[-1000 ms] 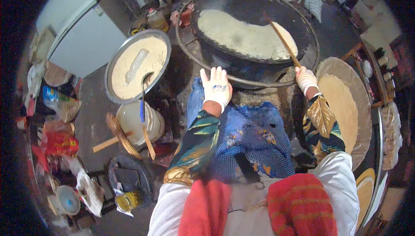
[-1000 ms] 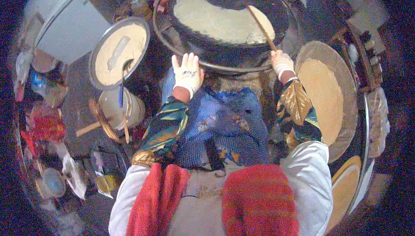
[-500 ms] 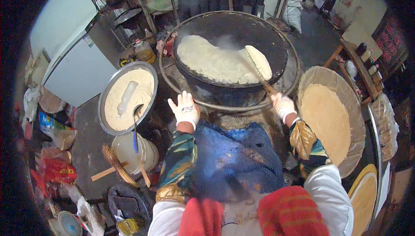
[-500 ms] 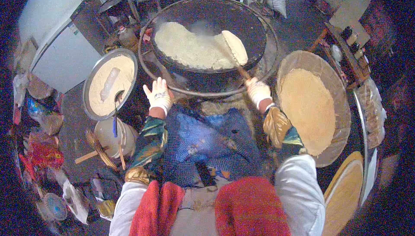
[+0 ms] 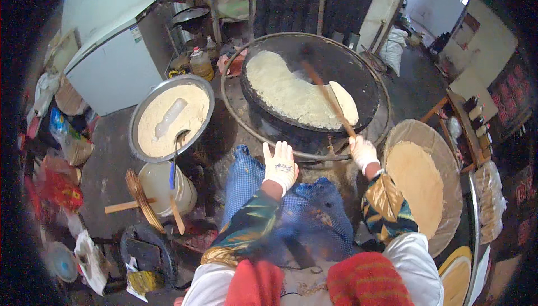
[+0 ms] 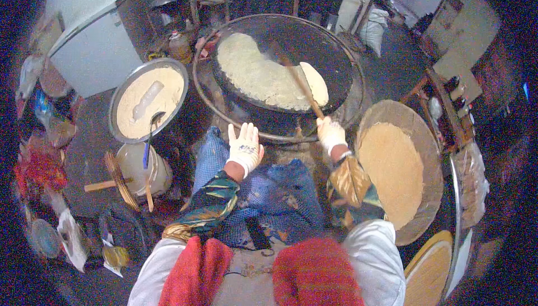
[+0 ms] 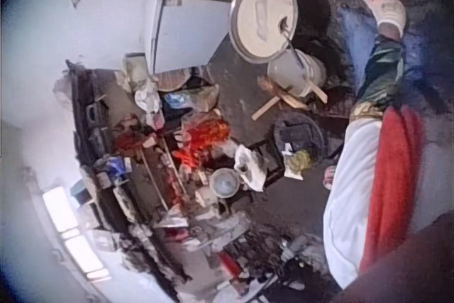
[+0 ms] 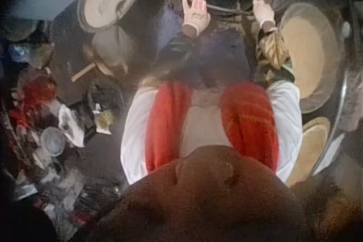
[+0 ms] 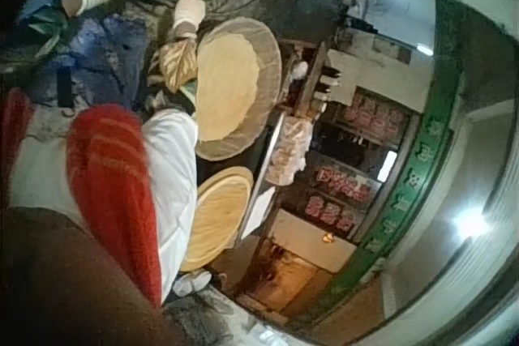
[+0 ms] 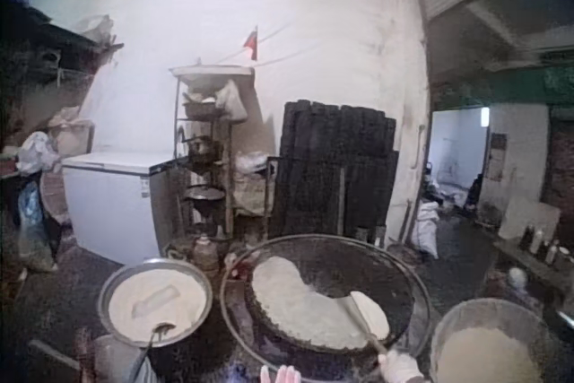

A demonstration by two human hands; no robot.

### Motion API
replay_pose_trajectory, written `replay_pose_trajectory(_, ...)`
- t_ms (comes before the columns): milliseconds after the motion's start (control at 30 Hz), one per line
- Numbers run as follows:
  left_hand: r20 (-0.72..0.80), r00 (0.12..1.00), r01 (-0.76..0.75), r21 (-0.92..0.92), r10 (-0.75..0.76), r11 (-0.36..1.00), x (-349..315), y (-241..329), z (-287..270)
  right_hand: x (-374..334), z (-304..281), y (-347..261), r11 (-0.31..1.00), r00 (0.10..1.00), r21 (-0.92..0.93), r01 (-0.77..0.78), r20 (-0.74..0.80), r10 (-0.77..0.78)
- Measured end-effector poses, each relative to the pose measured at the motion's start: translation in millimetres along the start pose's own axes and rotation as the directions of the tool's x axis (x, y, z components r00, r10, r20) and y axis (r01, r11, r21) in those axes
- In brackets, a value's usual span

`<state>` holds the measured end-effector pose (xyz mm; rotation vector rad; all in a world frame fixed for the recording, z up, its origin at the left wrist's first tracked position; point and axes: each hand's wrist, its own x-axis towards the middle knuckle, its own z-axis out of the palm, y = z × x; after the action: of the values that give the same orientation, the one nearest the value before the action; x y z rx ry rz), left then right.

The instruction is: The person ladles batter onto a hot plate and spreads it into a thin sheet using a wooden stick. They scrape and remove the cooked crepe into a basket, rinse the tools in a bucket of water, and ladle more batter onto the hot plate to spread another crepe.

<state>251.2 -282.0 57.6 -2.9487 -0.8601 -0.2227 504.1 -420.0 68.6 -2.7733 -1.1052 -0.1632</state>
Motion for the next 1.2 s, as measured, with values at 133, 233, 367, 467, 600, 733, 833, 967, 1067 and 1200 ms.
replay_pose_trajectory(133,-0.105,0.994,-0.031,0.086,0.040,0.996,5,-17,4,-6,11,22,0.995,0.994,-0.051,-0.091,0.062,0.094)
replay_pose_trajectory(233,-0.101,0.994,-0.023,0.074,0.031,0.997,11,-24,6,20,13,41,0.996,0.997,-0.079,-0.038,-0.064,0.033)
replay_pose_trajectory(367,-0.020,0.998,0.059,0.060,-0.058,0.996,10,-45,-5,-3,-3,-13,0.991,0.980,-0.060,0.118,0.166,-0.106)
replay_pose_trajectory(467,0.092,0.993,0.071,0.070,-0.077,0.995,16,-45,-20,9,20,32,0.997,0.997,-0.013,-0.078,0.012,0.078)
replay_pose_trajectory(600,0.109,0.989,0.098,0.034,-0.101,0.995,21,-57,-13,30,6,29,0.995,0.998,-0.085,-0.055,-0.033,0.052)
replay_pose_trajectory(733,0.080,0.982,0.167,0.029,-0.168,0.986,22,-67,-17,-5,15,7,0.990,0.982,-0.122,0.067,0.186,-0.044)
replay_pose_trajectory(833,-0.051,0.979,0.196,0.008,-0.195,0.981,36,-82,4,13,13,40,0.984,0.996,-0.163,-0.077,-0.060,0.068)
replay_pose_trajectory(967,0.042,0.972,0.232,-0.015,-0.231,0.973,36,-91,-10,20,0,21,0.997,0.999,-0.060,0.037,-0.020,-0.038)
replay_pose_trajectory(1067,0.021,0.964,0.266,0.014,-0.266,0.964,40,-97,-5,-25,15,5,0.974,0.975,-0.064,0.217,0.071,-0.213)
replay_pose_trajectory(1200,-0.115,0.945,0.314,0.055,-0.306,0.948,50,-111,3,8,10,50,0.992,0.997,-0.117,-0.056,-0.056,0.050)
